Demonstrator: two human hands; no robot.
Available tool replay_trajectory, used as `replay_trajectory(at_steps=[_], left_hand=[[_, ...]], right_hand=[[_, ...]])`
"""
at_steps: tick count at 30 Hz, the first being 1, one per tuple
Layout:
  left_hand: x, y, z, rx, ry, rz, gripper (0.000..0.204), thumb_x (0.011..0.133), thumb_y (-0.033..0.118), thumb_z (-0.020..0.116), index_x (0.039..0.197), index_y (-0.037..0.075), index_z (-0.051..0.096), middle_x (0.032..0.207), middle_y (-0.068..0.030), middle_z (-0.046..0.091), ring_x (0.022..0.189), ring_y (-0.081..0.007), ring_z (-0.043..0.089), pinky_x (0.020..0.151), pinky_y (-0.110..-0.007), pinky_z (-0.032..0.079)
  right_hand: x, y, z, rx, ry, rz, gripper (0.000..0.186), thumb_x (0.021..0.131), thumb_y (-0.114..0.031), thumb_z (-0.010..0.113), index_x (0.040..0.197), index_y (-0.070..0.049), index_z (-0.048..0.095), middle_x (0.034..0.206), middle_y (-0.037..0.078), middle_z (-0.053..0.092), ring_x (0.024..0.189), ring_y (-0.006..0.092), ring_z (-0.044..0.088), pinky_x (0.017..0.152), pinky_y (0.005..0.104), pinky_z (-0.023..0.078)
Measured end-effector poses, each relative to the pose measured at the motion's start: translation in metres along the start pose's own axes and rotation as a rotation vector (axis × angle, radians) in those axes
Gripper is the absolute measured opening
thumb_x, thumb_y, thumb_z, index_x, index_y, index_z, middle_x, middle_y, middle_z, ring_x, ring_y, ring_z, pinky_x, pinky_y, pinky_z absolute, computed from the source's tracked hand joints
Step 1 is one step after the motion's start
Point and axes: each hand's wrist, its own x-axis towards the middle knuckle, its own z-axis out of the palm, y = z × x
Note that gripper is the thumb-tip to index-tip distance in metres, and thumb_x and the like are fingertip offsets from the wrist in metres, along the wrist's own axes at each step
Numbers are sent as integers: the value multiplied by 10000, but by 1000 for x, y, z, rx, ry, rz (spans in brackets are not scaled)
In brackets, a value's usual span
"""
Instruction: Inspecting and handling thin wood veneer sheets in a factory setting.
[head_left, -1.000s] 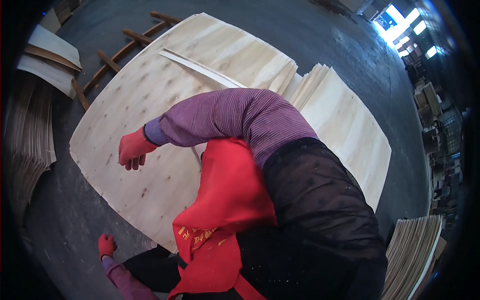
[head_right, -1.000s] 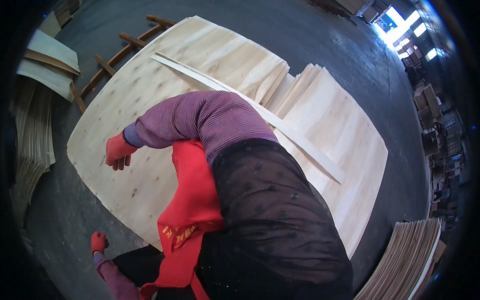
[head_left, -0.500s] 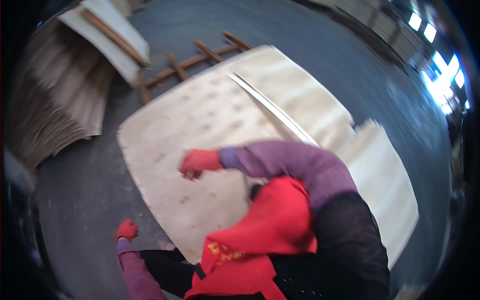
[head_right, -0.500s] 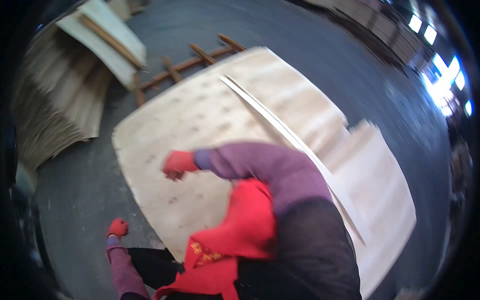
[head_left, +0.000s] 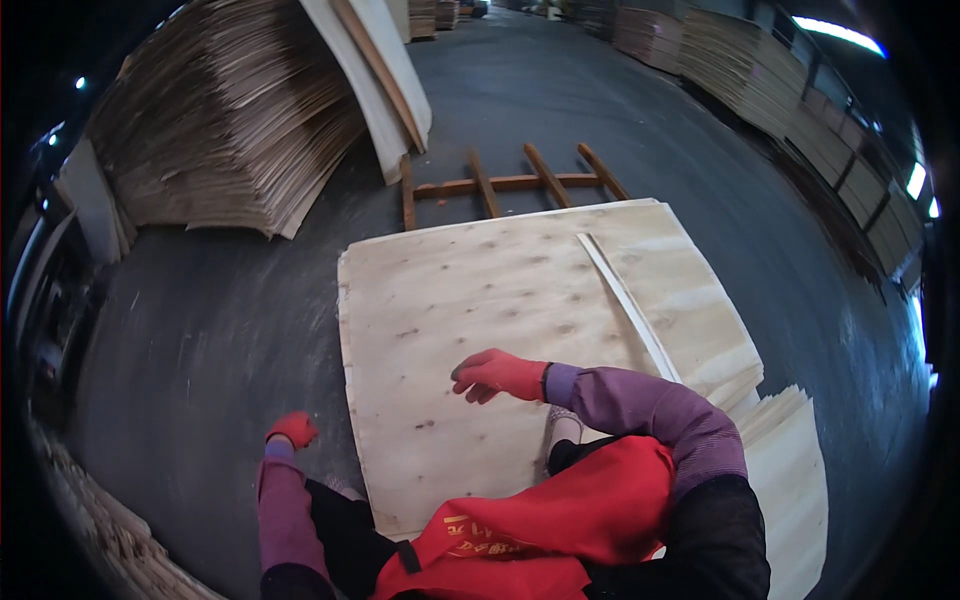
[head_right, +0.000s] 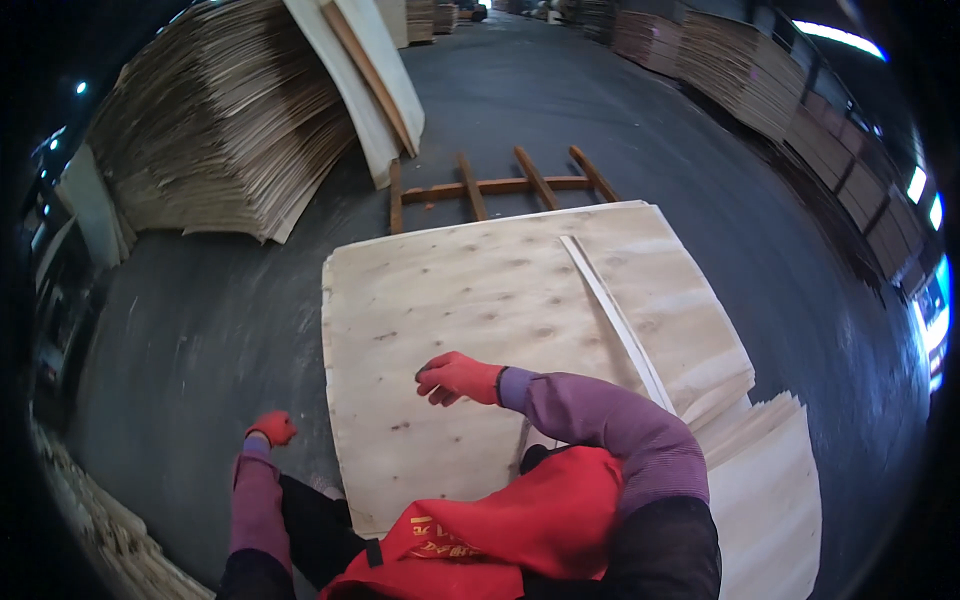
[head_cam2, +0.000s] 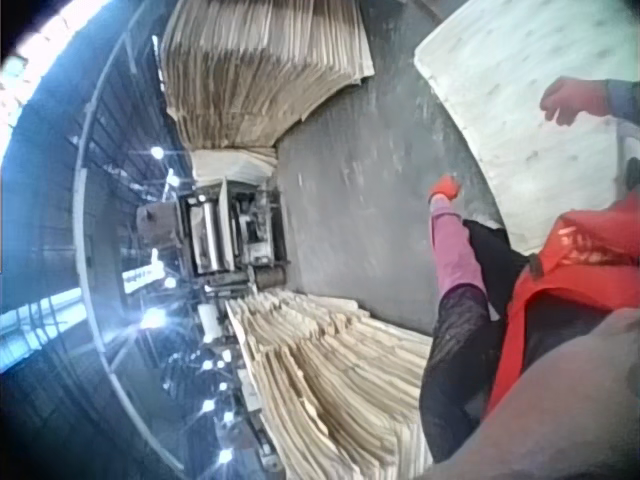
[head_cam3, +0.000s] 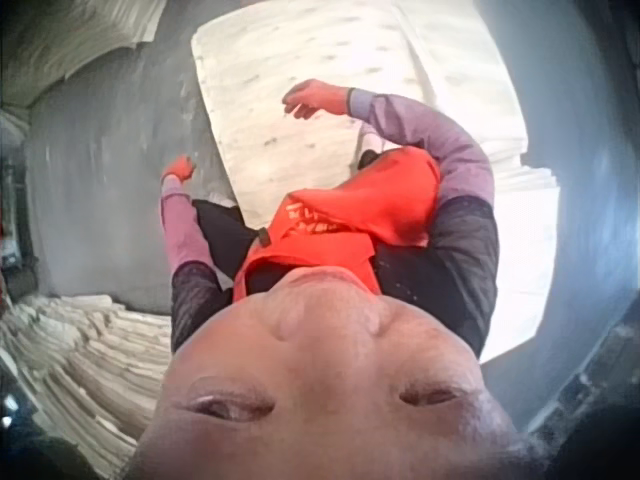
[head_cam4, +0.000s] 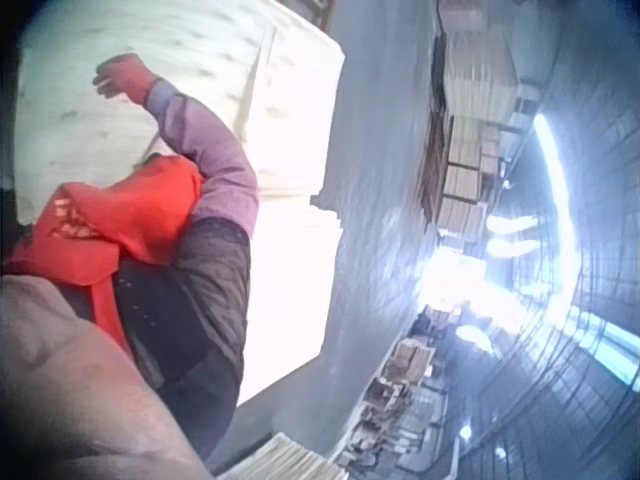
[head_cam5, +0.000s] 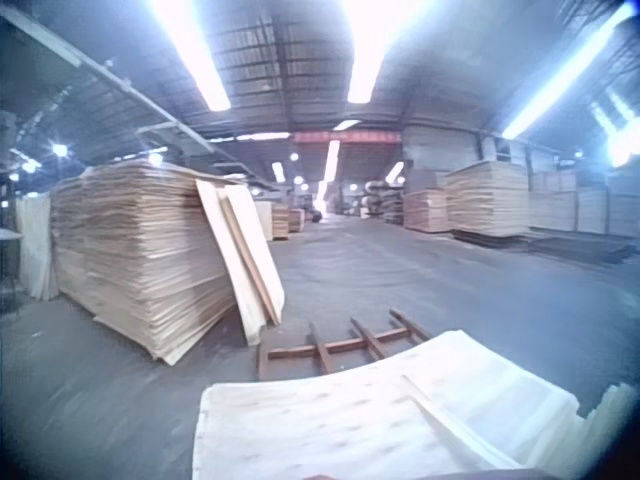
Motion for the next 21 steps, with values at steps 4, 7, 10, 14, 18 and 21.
replay_trajectory(at_steps=[4,7,10,14,18,21], left_hand=[[5,-4,12,39,184,45,396,757,273,574,1082,48,609,1153,-193,573,1064,-343,555,885,-434,450],[13,-9,21,4,235,69,313,742,236,567,971,40,652,1071,-190,614,979,-354,595,830,-449,475],[8,-12,22,7,136,8,347,711,297,597,950,56,667,990,-186,640,920,-355,612,798,-452,479],[-3,-5,13,62,108,7,394,714,284,596,1029,50,637,1047,-170,628,962,-340,602,810,-440,479],[-7,-1,8,16,107,-25,358,725,251,599,1022,57,650,1036,-160,637,948,-337,610,799,-438,484],[-2,-2,8,32,60,-38,384,726,251,600,1059,63,636,1080,-155,624,982,-331,599,808,-435,481]], right_hand=[[0,-3,2,-51,33,-17,317,870,-242,548,1076,-3,573,985,85,636,798,166,622,715,297,515],[-1,-7,4,-101,47,-56,335,883,-237,533,1109,9,550,986,94,636,795,181,624,741,308,513],[-4,-9,10,-115,11,-47,359,905,-221,491,1168,21,518,1014,111,633,786,168,613,752,300,505],[-7,-7,17,-125,45,-4,386,916,-219,474,1200,42,493,1032,122,620,804,166,608,743,301,503],[-2,-5,19,-146,22,9,391,918,-228,476,1196,46,493,1030,123,620,804,167,608,742,302,503],[3,-3,22,-147,14,9,394,920,-232,476,1198,46,492,1036,128,619,806,168,609,740,302,504]])
